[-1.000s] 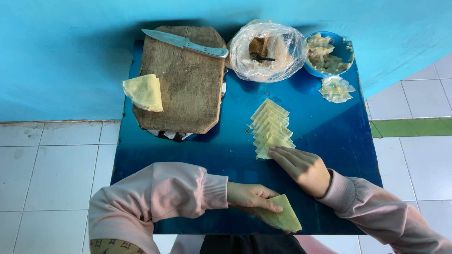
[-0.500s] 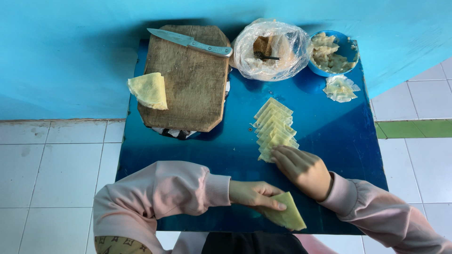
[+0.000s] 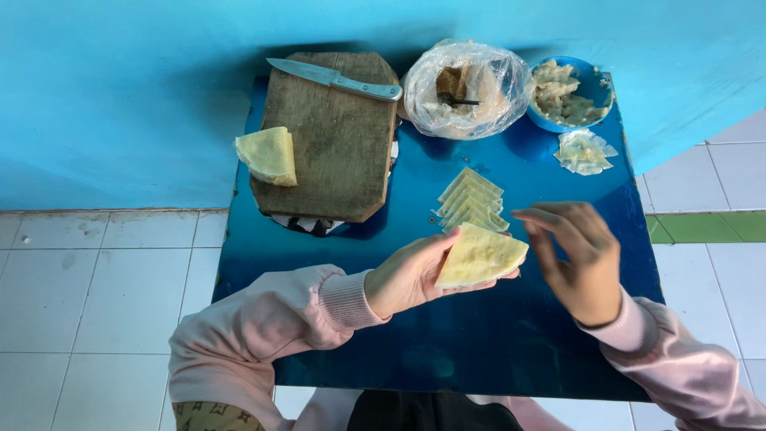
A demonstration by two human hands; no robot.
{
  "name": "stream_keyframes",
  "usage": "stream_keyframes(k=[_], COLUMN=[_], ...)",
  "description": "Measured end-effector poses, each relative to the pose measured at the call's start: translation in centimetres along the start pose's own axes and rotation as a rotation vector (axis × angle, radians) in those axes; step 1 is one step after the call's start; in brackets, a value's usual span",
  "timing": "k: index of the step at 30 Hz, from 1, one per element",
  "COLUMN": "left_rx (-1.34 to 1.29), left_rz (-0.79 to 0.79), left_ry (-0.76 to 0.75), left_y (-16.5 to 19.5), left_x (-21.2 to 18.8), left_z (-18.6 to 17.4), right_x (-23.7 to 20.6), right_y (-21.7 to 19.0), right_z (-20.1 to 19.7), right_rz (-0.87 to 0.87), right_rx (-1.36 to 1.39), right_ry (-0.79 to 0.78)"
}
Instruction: The person spoons brown filling from a plastic-lined bowl onto thin pastry wrappers, folds the wrappers over the filling into triangular pockets by hand, and stacks the folded pieces in a row on the table. A knife and a bowl of filling sit on a cutting board beside the work area.
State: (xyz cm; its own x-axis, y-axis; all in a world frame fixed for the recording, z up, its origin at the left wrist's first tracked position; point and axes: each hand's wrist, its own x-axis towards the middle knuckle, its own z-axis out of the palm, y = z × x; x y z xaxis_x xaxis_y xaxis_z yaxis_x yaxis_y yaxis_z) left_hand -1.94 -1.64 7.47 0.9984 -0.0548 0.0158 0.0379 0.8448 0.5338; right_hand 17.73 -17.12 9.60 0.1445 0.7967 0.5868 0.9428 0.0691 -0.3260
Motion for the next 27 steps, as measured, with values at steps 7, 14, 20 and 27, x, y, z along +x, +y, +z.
stream_keyframes(k=[7,14,20,27], left_rx=[0.001,0.472,0.567,0.519], left_rz=[0.018,0.075,0.077,0.012], left_ry=[0.134,0.098,0.104,0.084], left_y=[-1.6,-2.7,-3.1,-3.7], left_x=[0.4,0.4,0.6,0.9], left_z=[-1.7,-3.5,-4.1,-5.1], right_x=[0.8,1.1,0.5,0.5], right_y=[-3.3,-2.6,-1.8,-0.8], right_z=[-0.7,-0.1,0.4,1.4], right_rz=[-0.310,-0.281,-0.321,-0.068], right_rx=[-0.019,0.051,0.005,0.200], right_ry=[-0.023,-0.109,-0.114,-0.165])
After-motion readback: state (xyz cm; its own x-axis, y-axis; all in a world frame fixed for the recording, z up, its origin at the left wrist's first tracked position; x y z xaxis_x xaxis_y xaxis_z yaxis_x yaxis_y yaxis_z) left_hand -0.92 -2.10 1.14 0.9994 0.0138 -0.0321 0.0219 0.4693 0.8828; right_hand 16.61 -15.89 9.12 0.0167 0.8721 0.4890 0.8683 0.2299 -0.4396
